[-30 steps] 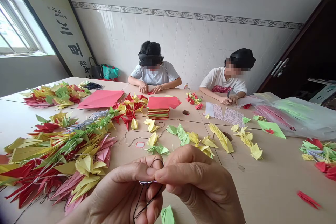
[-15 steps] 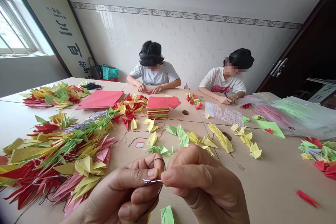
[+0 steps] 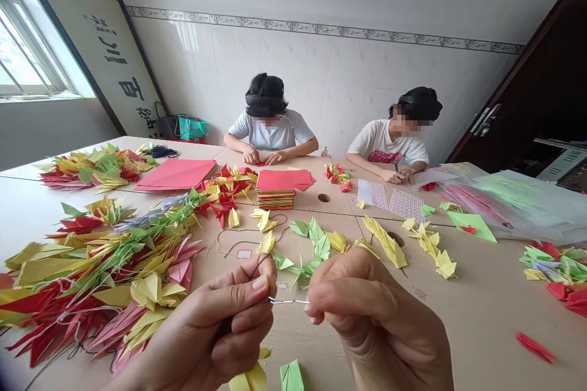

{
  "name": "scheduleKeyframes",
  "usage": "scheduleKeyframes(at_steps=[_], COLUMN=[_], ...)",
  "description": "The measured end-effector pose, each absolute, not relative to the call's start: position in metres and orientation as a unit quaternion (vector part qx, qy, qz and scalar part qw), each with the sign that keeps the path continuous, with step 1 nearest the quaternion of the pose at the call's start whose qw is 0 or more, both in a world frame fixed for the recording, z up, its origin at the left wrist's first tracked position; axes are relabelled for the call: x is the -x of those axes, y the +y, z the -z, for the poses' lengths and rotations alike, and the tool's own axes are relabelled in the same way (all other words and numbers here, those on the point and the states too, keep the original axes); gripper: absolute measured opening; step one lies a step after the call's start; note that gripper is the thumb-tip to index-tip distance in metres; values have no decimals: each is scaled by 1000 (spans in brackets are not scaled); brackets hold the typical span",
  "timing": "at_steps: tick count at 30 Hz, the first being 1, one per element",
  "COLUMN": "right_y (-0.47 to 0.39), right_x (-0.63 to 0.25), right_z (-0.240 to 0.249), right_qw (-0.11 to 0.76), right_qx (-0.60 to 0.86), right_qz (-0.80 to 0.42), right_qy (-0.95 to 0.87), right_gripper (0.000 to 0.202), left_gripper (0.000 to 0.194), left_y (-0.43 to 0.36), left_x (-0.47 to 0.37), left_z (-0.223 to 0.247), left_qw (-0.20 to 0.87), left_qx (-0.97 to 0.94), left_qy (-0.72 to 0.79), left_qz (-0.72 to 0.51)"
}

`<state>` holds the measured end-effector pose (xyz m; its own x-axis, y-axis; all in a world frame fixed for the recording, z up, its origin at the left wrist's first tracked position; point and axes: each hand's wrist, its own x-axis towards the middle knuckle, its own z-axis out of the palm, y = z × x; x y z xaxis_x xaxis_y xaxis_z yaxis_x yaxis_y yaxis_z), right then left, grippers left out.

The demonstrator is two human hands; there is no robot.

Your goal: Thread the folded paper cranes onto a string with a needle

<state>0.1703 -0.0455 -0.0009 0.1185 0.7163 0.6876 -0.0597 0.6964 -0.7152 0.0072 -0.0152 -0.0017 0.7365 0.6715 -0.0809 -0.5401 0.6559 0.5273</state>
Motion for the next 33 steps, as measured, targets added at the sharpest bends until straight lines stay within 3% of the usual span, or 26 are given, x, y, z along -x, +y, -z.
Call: scheduleKeyframes(at_steps=[14,22,28,33], right_y=[-27,-14,-13,-16], right_x=[-171,-182,-179,-179], right_z=[-2,-6,-4,-5], right_qw=[679,667,670,667], right_qx=[281,351,326,327], right_qz=[-435,-464,-469,-458], right_qy=[-521,-464,-475,-488], right_gripper=[19,19,11,14], left_gripper=[15,12,11,21], left_y=[-8,4,7,5], left_x=[-4,-9,-11,-17], left_z=[2,7,13,16], left_qw=[856,847,817,798], left_qx=[-308,-324,-375,-413], left_qy=[195,208,227,235], left_qz=[-367,-367,-374,-370])
